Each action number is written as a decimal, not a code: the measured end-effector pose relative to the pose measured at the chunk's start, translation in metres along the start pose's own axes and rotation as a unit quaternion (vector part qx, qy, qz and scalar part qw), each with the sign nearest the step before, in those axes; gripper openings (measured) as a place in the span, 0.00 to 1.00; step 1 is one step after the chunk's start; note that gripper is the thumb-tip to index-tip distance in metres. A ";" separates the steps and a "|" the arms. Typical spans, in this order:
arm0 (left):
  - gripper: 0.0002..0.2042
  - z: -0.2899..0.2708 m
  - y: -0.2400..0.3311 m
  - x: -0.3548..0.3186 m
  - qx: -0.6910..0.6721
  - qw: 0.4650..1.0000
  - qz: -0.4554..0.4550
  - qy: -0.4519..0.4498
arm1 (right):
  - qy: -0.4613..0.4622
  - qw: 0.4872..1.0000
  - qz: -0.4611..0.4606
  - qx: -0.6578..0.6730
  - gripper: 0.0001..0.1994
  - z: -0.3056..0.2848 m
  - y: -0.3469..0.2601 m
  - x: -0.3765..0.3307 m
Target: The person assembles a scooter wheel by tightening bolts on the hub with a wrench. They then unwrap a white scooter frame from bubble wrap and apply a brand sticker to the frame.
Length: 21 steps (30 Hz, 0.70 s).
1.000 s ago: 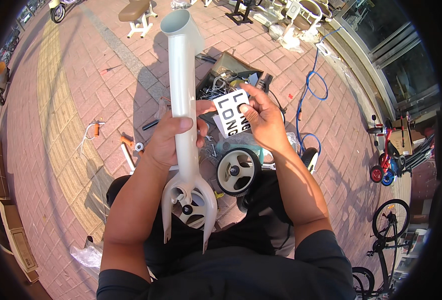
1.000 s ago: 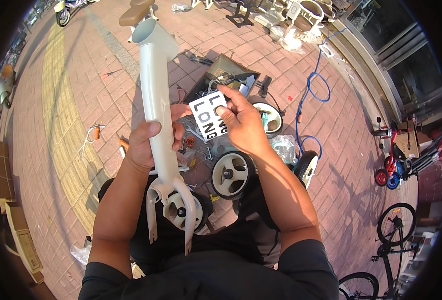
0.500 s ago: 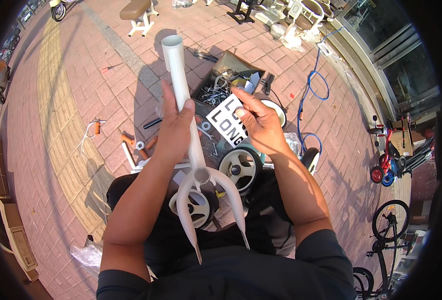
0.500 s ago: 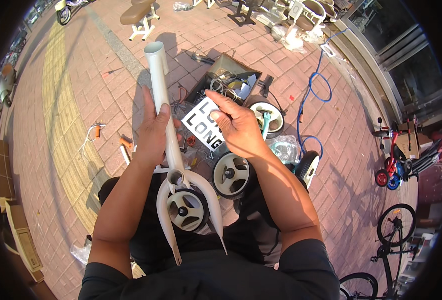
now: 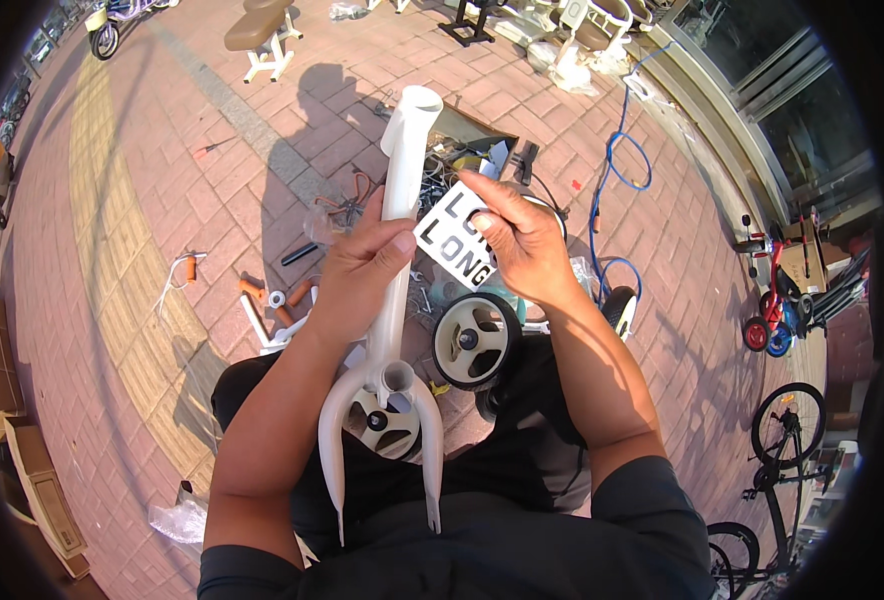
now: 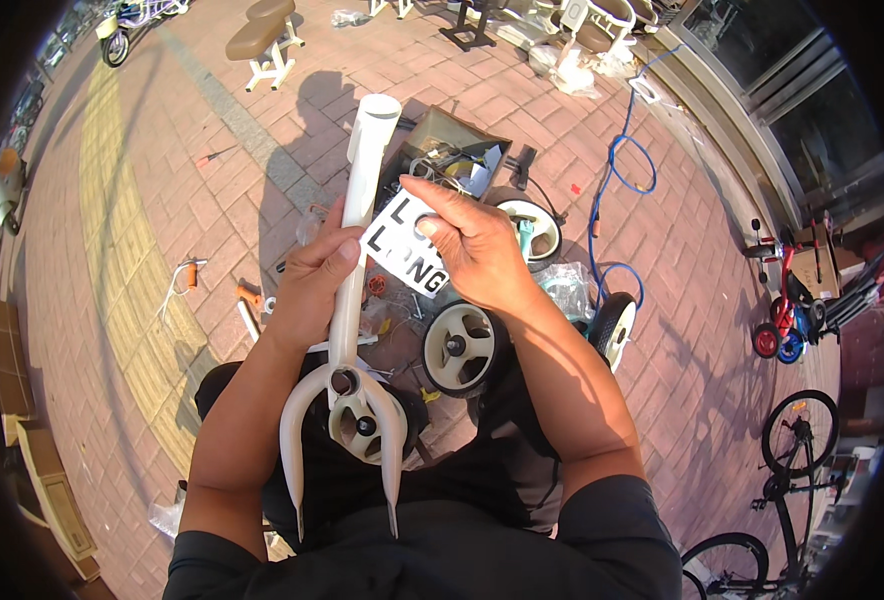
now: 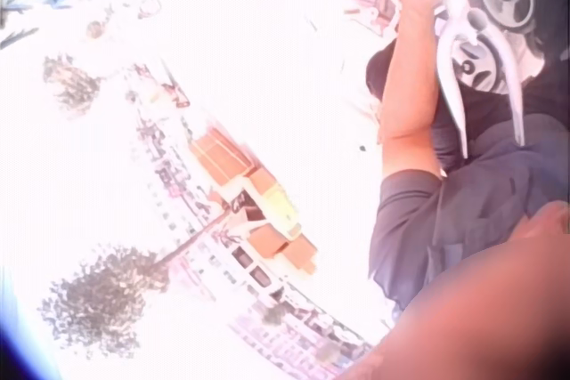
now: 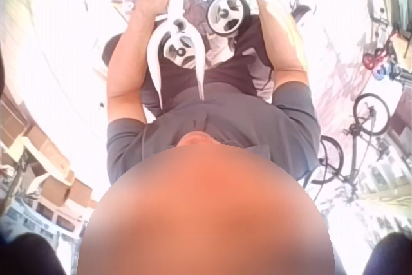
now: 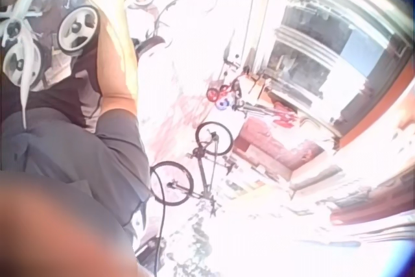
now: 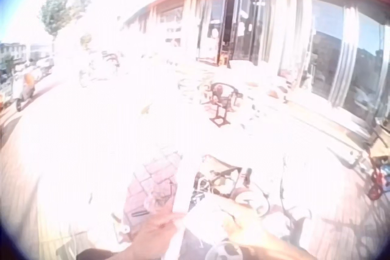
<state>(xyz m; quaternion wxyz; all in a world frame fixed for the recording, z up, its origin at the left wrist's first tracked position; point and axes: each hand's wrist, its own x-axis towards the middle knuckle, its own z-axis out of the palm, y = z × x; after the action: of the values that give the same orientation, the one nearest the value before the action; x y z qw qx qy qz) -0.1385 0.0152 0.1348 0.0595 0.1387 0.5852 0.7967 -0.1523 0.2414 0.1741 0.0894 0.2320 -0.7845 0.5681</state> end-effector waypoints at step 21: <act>0.11 0.006 -0.007 -0.001 0.041 0.998 0.039 -0.007 | 0.031 0.982 -0.095 -0.159 0.10 0.020 -0.006 -0.003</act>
<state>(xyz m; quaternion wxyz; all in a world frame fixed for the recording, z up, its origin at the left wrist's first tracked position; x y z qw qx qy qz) -0.1361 0.0228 0.1294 0.0268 0.1691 0.6111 0.7728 -0.1444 0.2221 0.1709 0.2029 0.2709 -0.8359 0.4321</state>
